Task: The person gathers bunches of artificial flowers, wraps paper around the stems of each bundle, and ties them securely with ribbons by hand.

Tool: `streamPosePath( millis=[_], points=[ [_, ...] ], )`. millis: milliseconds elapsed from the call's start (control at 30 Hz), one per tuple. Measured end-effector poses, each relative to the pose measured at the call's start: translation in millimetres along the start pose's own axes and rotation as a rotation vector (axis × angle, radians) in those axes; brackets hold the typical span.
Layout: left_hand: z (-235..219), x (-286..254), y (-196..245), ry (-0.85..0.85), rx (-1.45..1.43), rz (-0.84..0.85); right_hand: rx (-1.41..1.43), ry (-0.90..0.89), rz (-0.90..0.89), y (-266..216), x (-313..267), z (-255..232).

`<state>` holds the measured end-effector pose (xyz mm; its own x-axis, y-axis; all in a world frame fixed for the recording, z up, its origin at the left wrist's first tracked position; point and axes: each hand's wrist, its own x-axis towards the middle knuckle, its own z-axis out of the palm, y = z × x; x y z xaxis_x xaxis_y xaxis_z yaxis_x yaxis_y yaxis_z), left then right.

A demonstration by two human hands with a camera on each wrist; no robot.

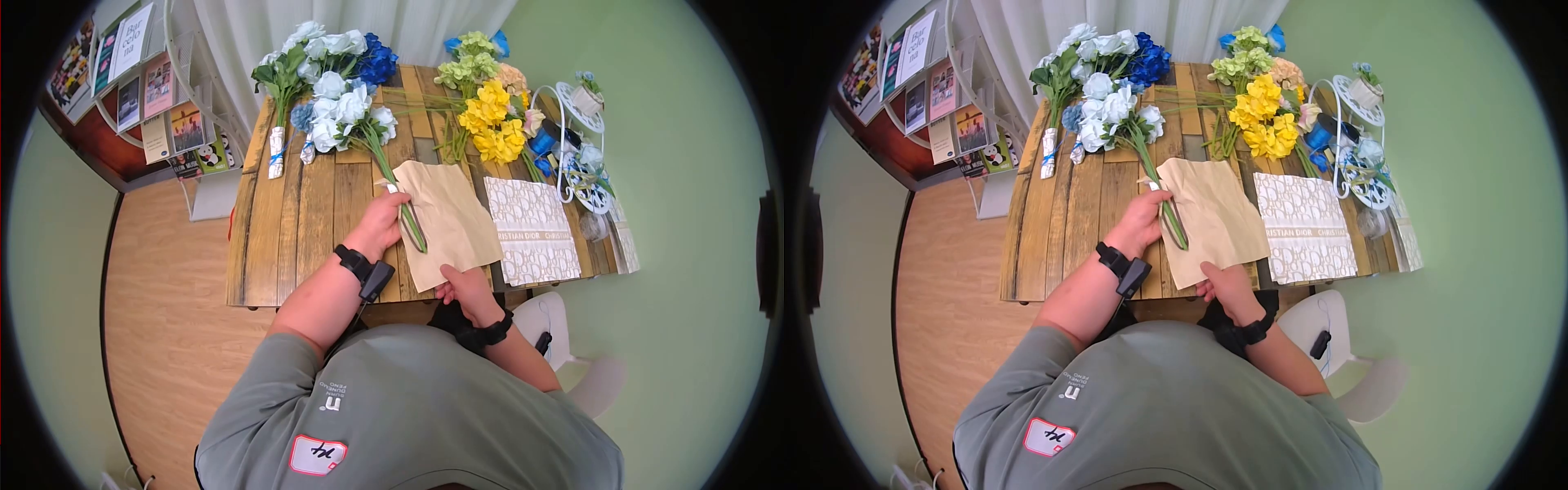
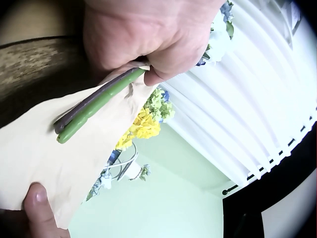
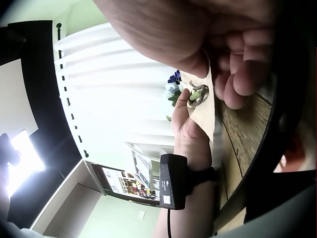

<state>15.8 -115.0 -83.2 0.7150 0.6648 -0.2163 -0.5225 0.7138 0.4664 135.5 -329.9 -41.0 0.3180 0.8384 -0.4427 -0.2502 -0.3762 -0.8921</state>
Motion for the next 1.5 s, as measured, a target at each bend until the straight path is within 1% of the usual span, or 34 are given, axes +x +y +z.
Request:
streamPosePath(
  millis=[100,167,233,533,833,1033,1200,1333,1433,1500],
  points=[
    [1,-1,3,-0.009,0.014,-0.004,-0.051,-0.015,-0.003,2,-2,-4],
    [5,-5,8,0.006,0.001,-0.032,-0.094,0.013,0.056,4,-5,-6],
    [4,-6,9,0.023,-0.017,-0.058,-0.087,0.004,0.052,3,-8,-7],
    [5,-2,11,0.029,-0.062,-0.013,-0.098,-0.007,0.059,5,-11,-10],
    [0,8,17,0.018,-0.118,-0.041,-0.128,0.002,0.084,5,-17,-10],
    [4,9,21,0.043,-0.118,-0.092,-0.136,0.004,0.101,4,-20,-10],
    [13,9,24,0.064,-0.093,-0.04,-0.137,-0.002,0.113,7,-22,-12],
    [4,21,22,0.054,-0.094,-0.056,-0.114,-0.035,0.087,11,-22,-16],
    [9,20,22,0.075,-0.105,-0.031,-0.11,-0.047,0.074,10,-25,-18],
    [14,16,23,0.134,-0.086,-0.014,-0.11,-0.051,0.075,9,-26,-19]
  ],
)
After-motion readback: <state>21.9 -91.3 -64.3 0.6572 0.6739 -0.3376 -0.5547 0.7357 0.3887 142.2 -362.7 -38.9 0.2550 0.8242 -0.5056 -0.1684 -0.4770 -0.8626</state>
